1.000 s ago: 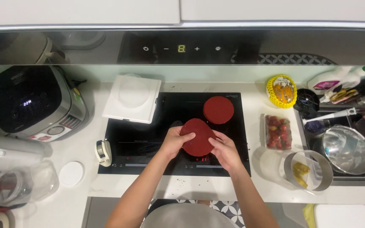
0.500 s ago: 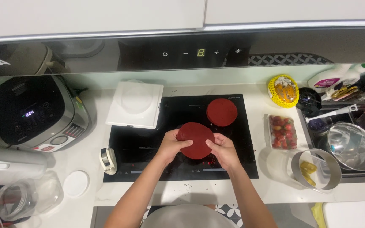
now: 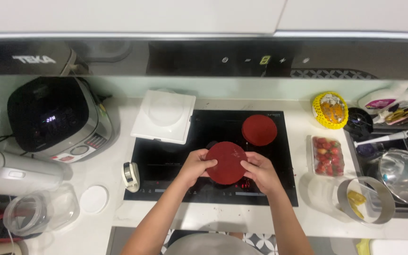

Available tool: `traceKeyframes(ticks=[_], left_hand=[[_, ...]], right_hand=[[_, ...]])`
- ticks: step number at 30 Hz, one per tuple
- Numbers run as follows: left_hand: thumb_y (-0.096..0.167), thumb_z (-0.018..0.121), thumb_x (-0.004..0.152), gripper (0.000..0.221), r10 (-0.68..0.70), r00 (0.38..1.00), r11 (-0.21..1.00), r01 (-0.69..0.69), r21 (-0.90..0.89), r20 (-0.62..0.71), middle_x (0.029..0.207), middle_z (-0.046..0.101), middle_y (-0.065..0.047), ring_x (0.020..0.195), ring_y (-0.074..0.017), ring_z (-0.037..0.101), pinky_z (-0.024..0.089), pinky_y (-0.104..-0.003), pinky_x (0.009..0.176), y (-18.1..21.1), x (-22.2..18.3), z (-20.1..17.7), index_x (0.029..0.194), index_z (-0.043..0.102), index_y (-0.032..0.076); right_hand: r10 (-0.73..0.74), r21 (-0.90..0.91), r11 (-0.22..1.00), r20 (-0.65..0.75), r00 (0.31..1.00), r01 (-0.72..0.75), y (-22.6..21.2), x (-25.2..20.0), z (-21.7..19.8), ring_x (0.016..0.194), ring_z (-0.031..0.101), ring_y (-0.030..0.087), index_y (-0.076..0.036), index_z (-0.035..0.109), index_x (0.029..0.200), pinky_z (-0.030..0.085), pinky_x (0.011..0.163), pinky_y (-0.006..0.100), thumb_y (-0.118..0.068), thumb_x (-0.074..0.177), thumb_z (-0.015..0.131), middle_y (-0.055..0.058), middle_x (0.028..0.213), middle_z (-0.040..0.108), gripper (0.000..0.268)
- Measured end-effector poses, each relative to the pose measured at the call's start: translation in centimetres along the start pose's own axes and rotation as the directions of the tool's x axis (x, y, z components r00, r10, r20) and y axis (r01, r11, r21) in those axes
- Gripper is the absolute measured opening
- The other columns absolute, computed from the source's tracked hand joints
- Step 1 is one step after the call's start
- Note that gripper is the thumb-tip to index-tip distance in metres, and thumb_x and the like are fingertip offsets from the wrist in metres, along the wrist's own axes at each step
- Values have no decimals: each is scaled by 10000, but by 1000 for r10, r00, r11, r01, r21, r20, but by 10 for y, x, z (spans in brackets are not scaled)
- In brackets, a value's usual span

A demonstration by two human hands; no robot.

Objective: Cleaning metal molds and kitchen surfaces after food preparation.

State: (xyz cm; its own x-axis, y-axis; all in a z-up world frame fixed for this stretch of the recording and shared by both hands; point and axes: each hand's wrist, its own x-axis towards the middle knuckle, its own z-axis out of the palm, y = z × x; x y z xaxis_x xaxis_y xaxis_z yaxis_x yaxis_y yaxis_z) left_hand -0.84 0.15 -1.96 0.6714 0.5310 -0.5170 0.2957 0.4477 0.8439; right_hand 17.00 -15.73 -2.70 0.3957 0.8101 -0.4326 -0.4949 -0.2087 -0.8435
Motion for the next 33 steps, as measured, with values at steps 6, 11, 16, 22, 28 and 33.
traceKeyframes(ticks=[6, 11, 16, 22, 28, 33], left_hand=[[28, 707, 901, 147, 32, 999, 999, -31, 16, -28, 949, 763, -102, 824, -177, 756, 656, -338, 711, -13, -5, 1, 1044, 721, -2], [31, 741, 891, 123, 115, 993, 988, -113, 104, -16, 888, 771, -79, 748, -142, 715, 598, -311, 654, -16, -1, 1, 1011, 753, 7], [39, 747, 888, 104, 108, 994, 988, -108, 107, 8, 867, 773, -61, 717, -107, 698, 565, -262, 615, 4, -7, 9, 989, 760, 20], [41, 745, 878, 126, 282, 958, 939, -285, 193, 47, 858, 773, -51, 746, -103, 711, 577, -256, 668, 47, -16, 29, 1004, 753, 32], [69, 769, 860, 234, 711, 645, 328, -657, 679, 281, 957, 735, -88, 869, -238, 703, 561, -349, 736, 66, -30, 52, 1093, 762, 48], [200, 799, 752, 383, 712, 426, -189, -649, 737, 557, 1104, 680, -100, 1090, -330, 663, 544, -433, 895, 19, -22, 50, 1101, 725, 61]], right_hand=[[-44, -94, 995, -68, 997, 37, 12, -11, -10, 948, 746, 173, -19, 679, 1204, 651, 787, 317, -63, 902, 679, 92, 1070, 740, 305], [-96, -132, 988, -151, 984, 76, 15, -15, -12, 850, 713, 138, -1, 710, 1175, 601, 722, 296, -69, 900, 712, 42, 950, 708, 283], [-177, -103, 981, -128, 976, 165, 17, -18, -23, 839, 702, 129, 13, 721, 1171, 623, 764, 293, -69, 917, 721, 39, 917, 686, 267], [-147, 58, 986, -172, 974, 159, 3, -13, -26, 1029, 648, 167, 8, 640, 1287, 562, 904, 380, -105, 946, 687, 49, 1097, 647, 362], [51, 480, 877, -31, 998, -30, -40, -19, 10, 1194, 634, 361, 115, 511, 1334, 533, 1010, 521, -458, 1002, 439, 286, 1278, 613, 667], [-35, 717, 695, 112, 993, -56, -11, -7, -1, 1203, 614, 371, 110, 454, 1357, 513, 1036, 514, -479, 1003, 485, 275, 1297, 608, 688]])
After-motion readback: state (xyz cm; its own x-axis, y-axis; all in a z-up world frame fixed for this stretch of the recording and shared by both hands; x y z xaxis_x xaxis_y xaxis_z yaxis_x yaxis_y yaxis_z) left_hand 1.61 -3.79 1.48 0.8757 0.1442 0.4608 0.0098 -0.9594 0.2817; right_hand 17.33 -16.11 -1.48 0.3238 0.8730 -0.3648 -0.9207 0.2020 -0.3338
